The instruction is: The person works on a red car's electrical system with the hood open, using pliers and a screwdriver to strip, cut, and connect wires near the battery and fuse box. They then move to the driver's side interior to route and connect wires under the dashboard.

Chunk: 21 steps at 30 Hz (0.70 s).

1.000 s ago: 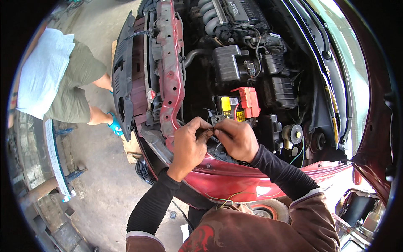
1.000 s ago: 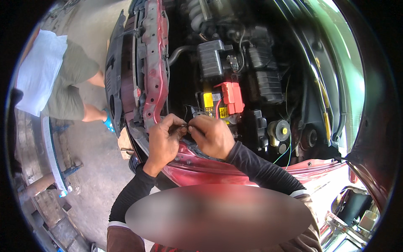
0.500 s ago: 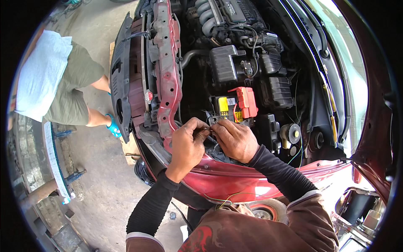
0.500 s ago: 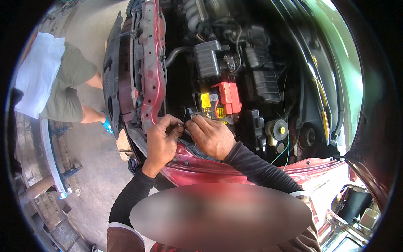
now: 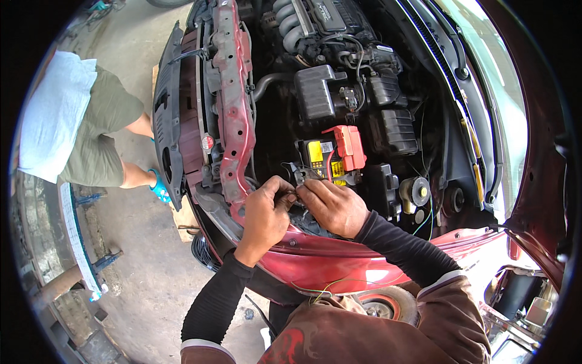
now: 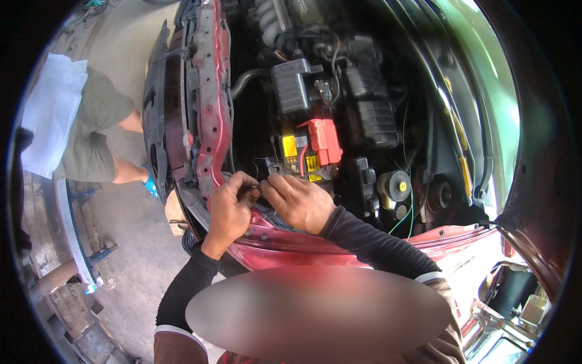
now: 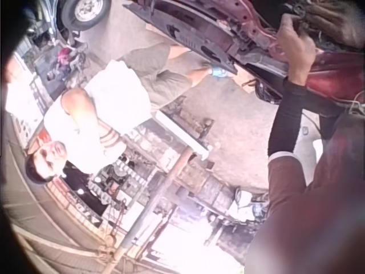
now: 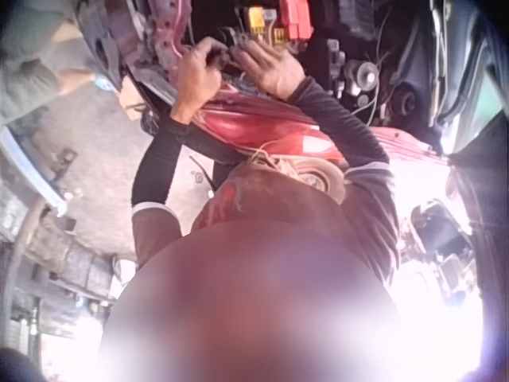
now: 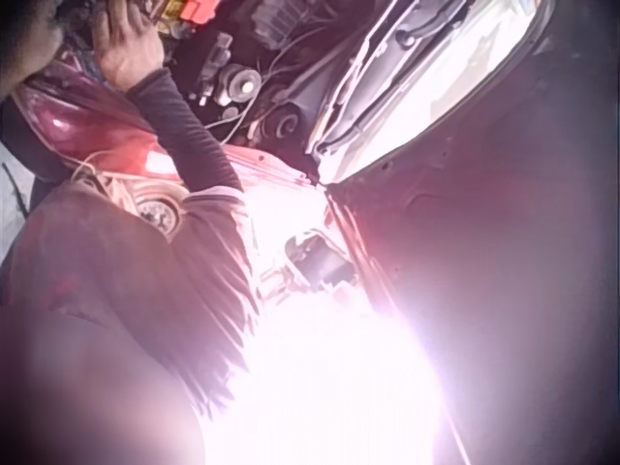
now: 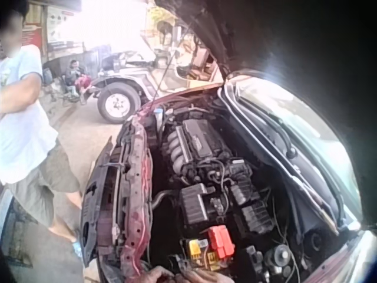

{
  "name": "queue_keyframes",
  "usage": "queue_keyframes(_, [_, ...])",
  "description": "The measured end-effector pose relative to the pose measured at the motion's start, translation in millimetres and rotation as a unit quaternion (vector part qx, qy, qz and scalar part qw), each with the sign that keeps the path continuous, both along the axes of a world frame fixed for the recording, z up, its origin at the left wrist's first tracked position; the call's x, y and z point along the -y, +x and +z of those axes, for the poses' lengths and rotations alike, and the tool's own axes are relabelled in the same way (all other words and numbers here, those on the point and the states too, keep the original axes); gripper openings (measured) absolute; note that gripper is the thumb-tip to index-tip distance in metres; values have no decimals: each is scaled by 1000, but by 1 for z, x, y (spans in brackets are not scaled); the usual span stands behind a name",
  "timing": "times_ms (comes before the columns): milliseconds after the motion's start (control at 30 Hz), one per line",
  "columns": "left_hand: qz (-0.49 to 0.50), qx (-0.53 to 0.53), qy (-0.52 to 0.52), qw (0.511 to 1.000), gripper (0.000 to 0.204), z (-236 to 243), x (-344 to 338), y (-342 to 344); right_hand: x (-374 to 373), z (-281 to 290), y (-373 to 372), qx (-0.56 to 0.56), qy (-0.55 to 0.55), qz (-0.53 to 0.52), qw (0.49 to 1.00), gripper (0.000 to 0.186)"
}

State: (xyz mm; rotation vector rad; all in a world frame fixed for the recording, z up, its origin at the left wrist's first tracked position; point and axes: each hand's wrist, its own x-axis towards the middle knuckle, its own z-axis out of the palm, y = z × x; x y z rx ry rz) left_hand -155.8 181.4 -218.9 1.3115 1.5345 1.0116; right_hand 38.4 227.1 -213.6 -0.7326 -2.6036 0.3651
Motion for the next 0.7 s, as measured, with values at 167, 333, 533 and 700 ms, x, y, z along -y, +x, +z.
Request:
queue_keyframes(167, [11, 161, -180, 970, 6, 7, -5, -7, 2, 3, -9, -71, -178, -56, 980, 27])
queue_keyframes(333, [33, 27, 6, 999, 11, 1, 0, 3, -13, 7, -15, -135, -497, -158, 843, 22])
queue_keyframes(533, [-19, -238, 272, 932, 28, -15, 2, 4, -28, -1, -4, -106, -667, -145, 723, 24])
queue_keyframes(700, [-67, -244, 281, 926, 29, -13, 6, 0, -22, -11, -5, -154, -689, -158, 691, 24])
